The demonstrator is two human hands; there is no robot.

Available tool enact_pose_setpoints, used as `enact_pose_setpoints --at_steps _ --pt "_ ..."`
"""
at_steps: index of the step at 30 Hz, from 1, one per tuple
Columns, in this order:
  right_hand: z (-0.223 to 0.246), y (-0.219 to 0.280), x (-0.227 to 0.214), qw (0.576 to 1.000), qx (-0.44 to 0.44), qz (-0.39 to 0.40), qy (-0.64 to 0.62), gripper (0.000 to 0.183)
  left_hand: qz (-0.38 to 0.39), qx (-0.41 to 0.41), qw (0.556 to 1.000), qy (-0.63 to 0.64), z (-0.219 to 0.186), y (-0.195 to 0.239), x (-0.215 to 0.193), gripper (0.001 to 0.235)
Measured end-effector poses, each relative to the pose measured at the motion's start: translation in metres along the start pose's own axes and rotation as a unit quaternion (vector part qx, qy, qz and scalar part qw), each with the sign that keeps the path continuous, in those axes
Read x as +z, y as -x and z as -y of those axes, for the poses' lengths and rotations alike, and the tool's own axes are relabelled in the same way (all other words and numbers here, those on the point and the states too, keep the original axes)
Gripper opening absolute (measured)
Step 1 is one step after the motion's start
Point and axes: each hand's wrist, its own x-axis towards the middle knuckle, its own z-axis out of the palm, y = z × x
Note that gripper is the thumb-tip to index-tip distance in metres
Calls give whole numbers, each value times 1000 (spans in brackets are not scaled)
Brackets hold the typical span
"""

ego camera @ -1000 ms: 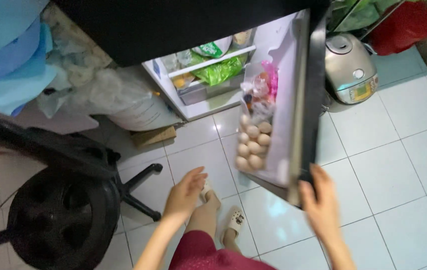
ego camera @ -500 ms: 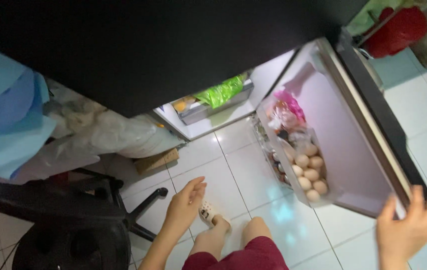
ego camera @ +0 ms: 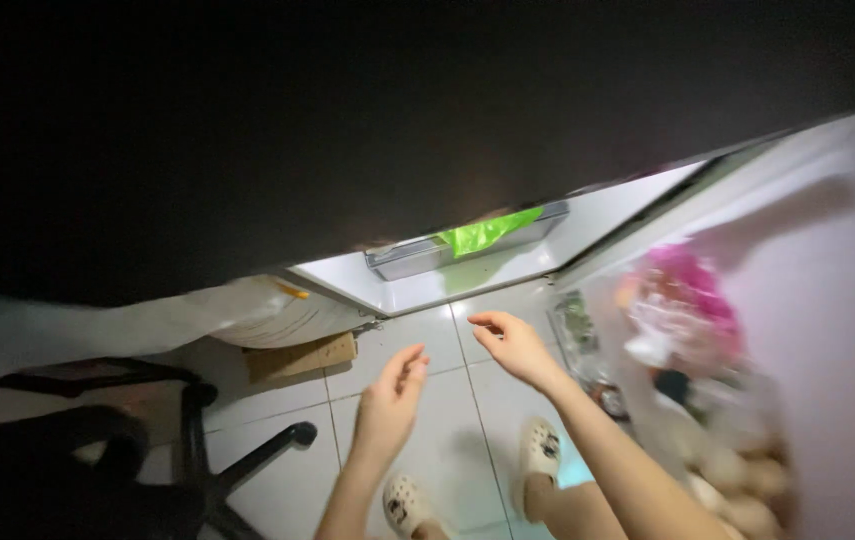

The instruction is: Organizing and packing vegetables from the refrigerator into plastic bags.

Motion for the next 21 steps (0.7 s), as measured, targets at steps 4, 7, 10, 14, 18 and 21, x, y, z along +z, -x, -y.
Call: enact_pose_setpoints --at_steps 4,7,10,14,18,21 --pt "-119 -110 59 997 49 19 -62 37 -5 -46 998 50 81 -59 48 43" --pt "-161 -175 91 976 107 0 -188 35 -19 0 993 118 150 -92 67 42" --pt "-235 -255 124 922 141 -33 -358 29 -30 14 985 169 237 -122 86 44" --pt "-331 -385 142 831 -36 19 -555 8 -54 -23 973 221 384 -192 106 47" --pt "-297 -411 128 764 -14 52 -643 10 -75 -32 980 184 400 -221 110 54" --pt "-276 -426 98 737 77 -10 -672 8 -88 42 982 162 278 -179 95 54"
